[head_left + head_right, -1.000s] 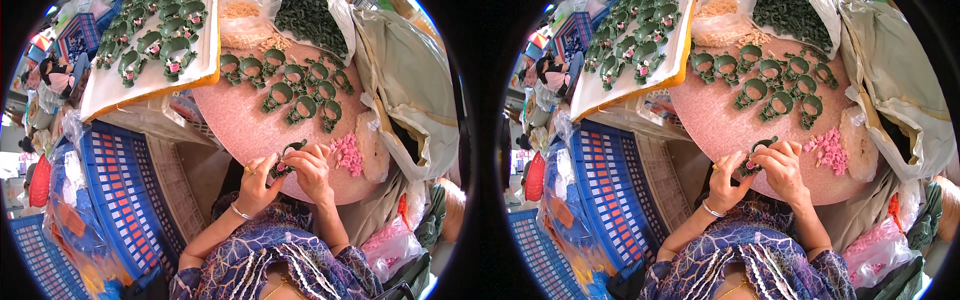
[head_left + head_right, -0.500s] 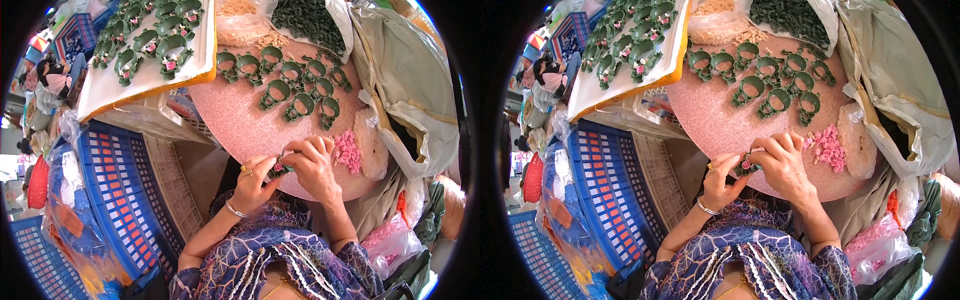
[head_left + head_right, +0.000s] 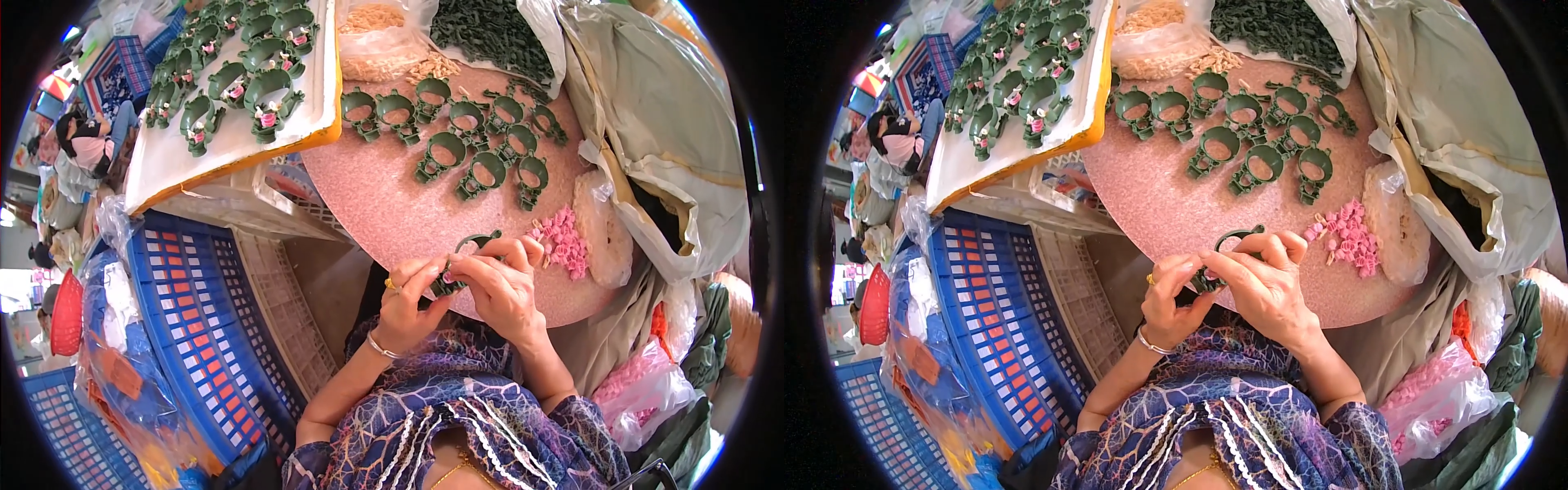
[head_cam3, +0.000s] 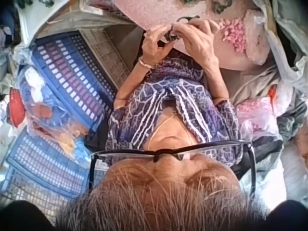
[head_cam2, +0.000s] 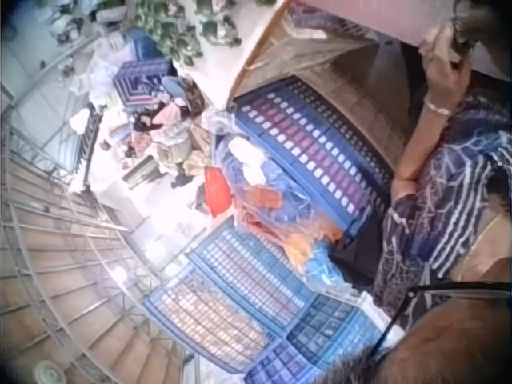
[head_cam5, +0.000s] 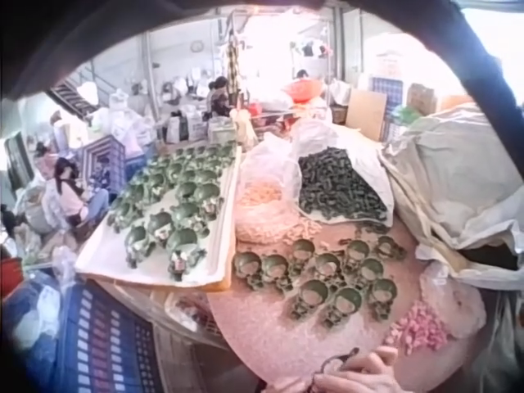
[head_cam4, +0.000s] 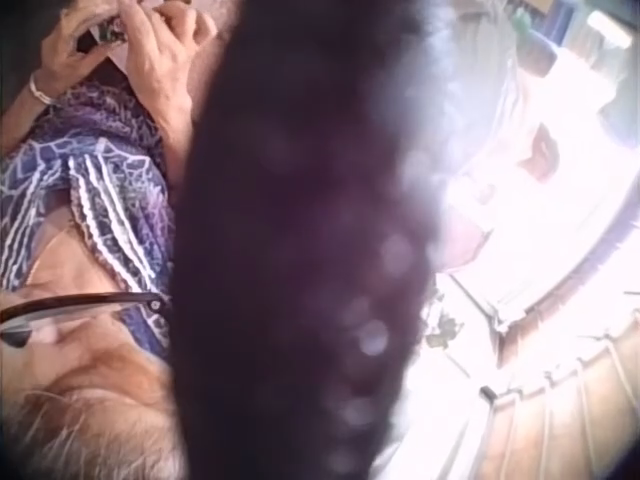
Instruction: Assembling small plastic toy components by inserting pink decorative pieces into green ring-shaped frames.
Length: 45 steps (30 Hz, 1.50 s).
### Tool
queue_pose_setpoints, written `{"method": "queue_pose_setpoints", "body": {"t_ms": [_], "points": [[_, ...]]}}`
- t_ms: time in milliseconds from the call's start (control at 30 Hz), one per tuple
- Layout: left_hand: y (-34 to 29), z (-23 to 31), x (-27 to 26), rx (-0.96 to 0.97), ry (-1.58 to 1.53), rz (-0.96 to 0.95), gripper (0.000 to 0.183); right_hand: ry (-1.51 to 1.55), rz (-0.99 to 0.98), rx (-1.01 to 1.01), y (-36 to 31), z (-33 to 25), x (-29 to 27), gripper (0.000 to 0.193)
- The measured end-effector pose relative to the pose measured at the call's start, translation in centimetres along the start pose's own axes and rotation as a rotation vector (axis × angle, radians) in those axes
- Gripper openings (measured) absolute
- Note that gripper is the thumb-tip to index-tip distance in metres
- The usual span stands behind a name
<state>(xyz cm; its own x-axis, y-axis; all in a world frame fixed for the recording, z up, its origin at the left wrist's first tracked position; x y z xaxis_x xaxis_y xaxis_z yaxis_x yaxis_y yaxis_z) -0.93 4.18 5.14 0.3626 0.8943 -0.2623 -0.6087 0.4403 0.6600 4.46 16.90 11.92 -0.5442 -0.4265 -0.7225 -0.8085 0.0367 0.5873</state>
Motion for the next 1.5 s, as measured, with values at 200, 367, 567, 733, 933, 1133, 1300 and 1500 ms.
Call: {"method": "queue_pose_setpoints", "body": {"t_ms": [200, 367, 567, 733, 933, 1133, 1300, 1500], "points": [[-0.3, 0.4, 0.5, -0.046, -0.063, -0.042, 0.06, 0.085, -0.194, -0.002, 0.2, 0.4, 0.3, 0.045], [-1.5, -1.0, 0.2, -0.188, -0.152, -0.134, 0.066, 0.002, -0.19, -0.016, 1.0, 0.3, 0.3, 0.039], [-1.0, -0.3, 1.1, -0.128, 0.108, 0.028, 0.056, -0.003, -0.021, 0.176, -0.7, 0.4, 1.8, 0.04], [-1.1, -2.2, 0.7, -0.224, 0.262, 0.007, 0.061, -0.171, 0.166, 0.386, -4.6, 4.4, -2.1, 0.026], [-0.8, -2.8, 1.2, -0.278, 0.26, 0.012, 0.064, -0.308, 0.026, 0.83, -11.3, 10.1, -4.6, 0.015], [-0.1, -1.6, 1.2, -0.137, 0.333, 0.013, 0.061, -0.412, 0.047, 0.892, -11.6, 10.8, -3.8, 0.008], [-0.4, -1.8, 1.1, -0.236, 0.272, 0.029, 0.06, -0.312, 0.039, 0.724, -11.2, 10.2, -4.1, 0.014], [-1.1, -2.0, 0.9, -0.222, 0.223, 0.047, 0.061, 0.291, 0.233, 0.666, -7.8, 6.3, -1.8, 0.011]]}}
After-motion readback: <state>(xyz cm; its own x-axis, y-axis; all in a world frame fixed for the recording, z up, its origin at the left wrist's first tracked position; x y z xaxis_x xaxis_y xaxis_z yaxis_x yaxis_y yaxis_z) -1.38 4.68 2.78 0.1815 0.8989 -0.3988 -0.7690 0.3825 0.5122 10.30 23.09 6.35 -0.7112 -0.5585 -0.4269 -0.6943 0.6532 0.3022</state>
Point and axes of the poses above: each hand's wrist, its own y-axis towards the middle knuckle, its own x-axis out of the palm, z = x × y, the point moved 7 cm from there along y, towards the middle knuckle
